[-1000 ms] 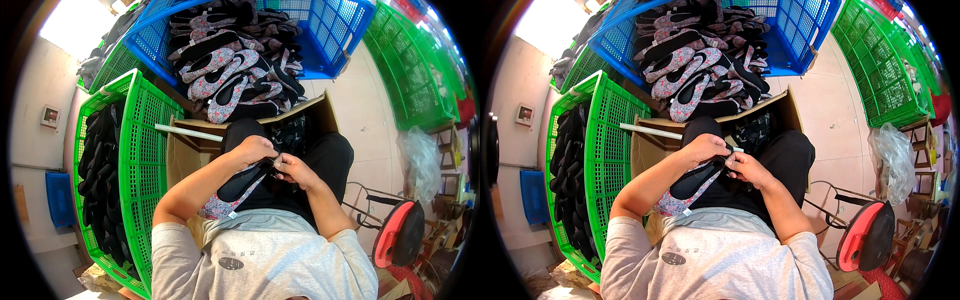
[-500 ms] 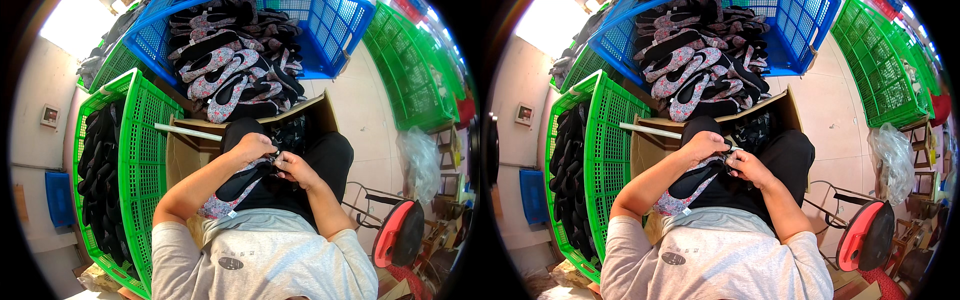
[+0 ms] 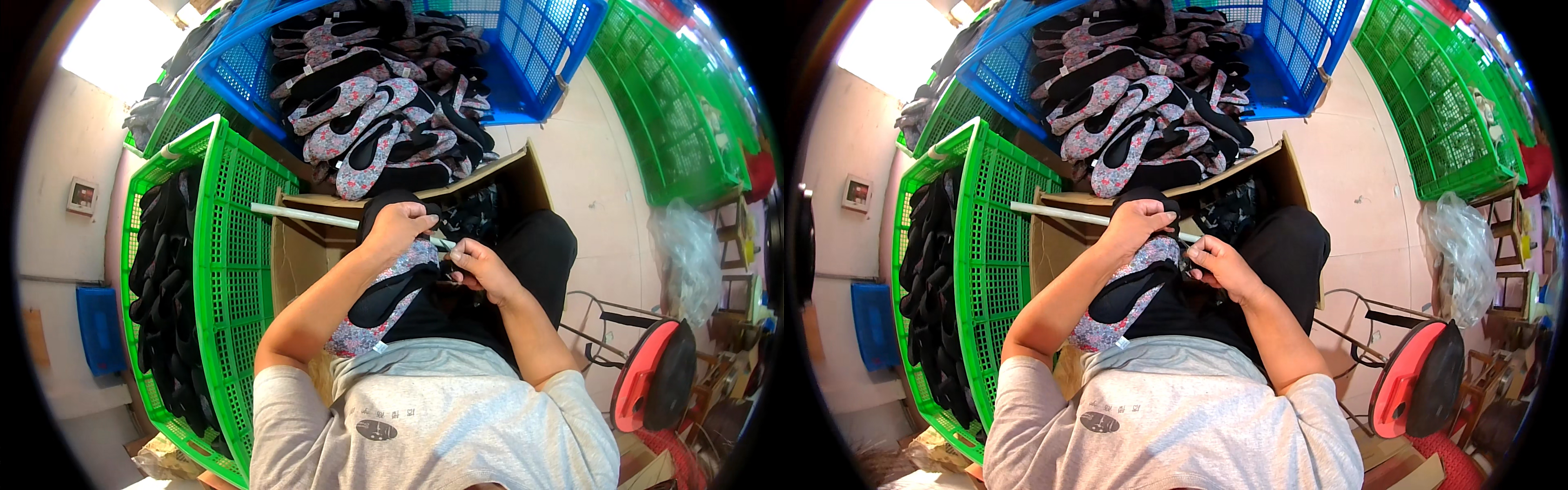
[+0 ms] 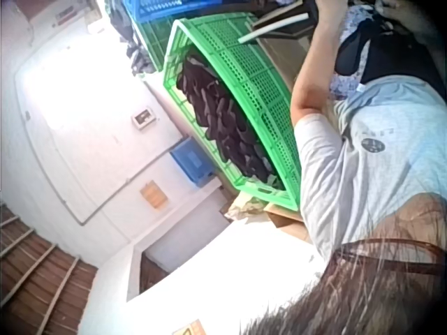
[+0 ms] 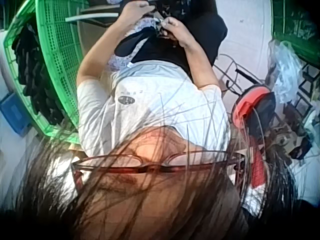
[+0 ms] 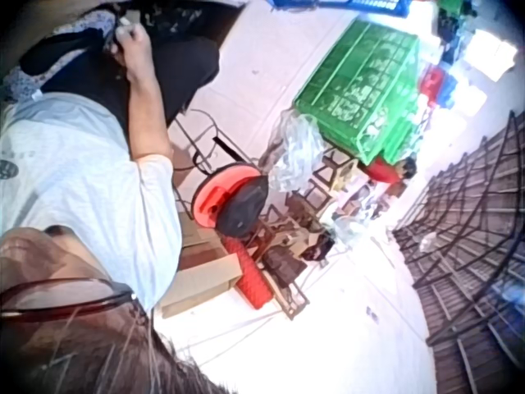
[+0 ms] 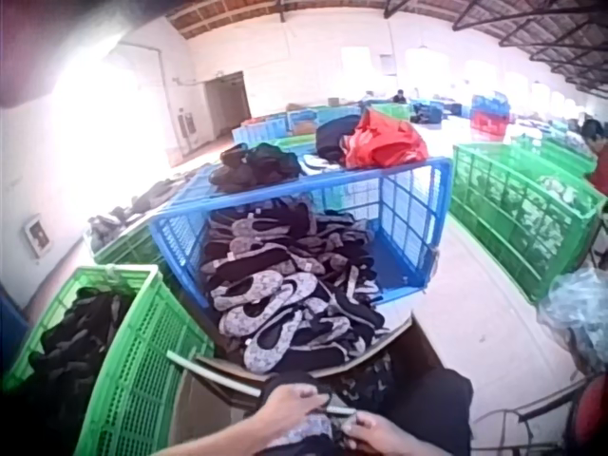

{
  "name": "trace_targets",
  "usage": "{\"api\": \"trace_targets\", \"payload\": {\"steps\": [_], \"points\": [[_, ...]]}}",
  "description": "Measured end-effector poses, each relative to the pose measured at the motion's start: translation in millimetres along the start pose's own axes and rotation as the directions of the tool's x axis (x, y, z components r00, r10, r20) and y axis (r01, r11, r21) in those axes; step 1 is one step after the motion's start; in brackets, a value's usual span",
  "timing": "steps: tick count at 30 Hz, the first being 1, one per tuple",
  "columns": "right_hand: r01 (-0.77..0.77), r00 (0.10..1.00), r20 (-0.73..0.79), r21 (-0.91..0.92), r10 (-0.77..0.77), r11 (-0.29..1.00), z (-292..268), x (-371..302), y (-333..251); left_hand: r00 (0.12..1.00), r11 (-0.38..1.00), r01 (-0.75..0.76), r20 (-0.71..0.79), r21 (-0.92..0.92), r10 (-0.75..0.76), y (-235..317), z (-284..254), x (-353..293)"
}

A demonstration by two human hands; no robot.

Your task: The person sits on the floor and assembles floral-patterned slippers by hand. They pick up a slipper from a blue crate, attach a black strap to the sole, and place the finished item into a green crate. The process is repeated for multiple units.

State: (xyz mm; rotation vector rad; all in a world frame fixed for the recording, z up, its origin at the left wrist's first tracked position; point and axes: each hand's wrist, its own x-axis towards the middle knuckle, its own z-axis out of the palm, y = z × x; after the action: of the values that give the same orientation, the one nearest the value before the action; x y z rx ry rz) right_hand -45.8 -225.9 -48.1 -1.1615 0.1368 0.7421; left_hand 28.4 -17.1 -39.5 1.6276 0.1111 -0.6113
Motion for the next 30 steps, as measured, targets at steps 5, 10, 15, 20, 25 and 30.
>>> {"api": "trace_targets", "payload": {"steps": [5,10,15,20,25,30], "points": [[0.008,1.0,-0.026,0.004,-0.008,1.0,-1.6,1.1,4.3,0.997,0.998,-0.065,0.041,-0.025,0.066,7.6,0.5,-9.7],[0.014,0.999,-0.032,0.024,-0.013,1.0,-2.1,0.2,3.4,0.998,0.986,-0.055,0.033,0.155,0.05,23.2,-12.8,-26.6],[-0.001,0.999,-0.036,0.023,0.002,1.0,-3.8,1.8,3.0,0.98,0.977,-0.16,0.145,0.142,0.14,31.1,-13.1,-56.5],[0.01,1.0,-0.024,0.056,-0.008,0.998,-2.4,2.5,3.7,0.843,0.671,-0.536,0.281,0.513,0.459,32.4,-11.7,-76.1],[0.045,0.999,-0.001,0.06,-0.045,0.997,-1.6,2.3,5.4,0.806,0.521,-0.549,0.248,0.654,0.538,29.5,-2.8,-82.2],[0.126,0.99,0.068,0.019,-0.127,0.992,-0.2,1.1,6.8,0.769,0.458,-0.549,0.209,0.699,0.604,26.8,-0.3,-79.4]]}}
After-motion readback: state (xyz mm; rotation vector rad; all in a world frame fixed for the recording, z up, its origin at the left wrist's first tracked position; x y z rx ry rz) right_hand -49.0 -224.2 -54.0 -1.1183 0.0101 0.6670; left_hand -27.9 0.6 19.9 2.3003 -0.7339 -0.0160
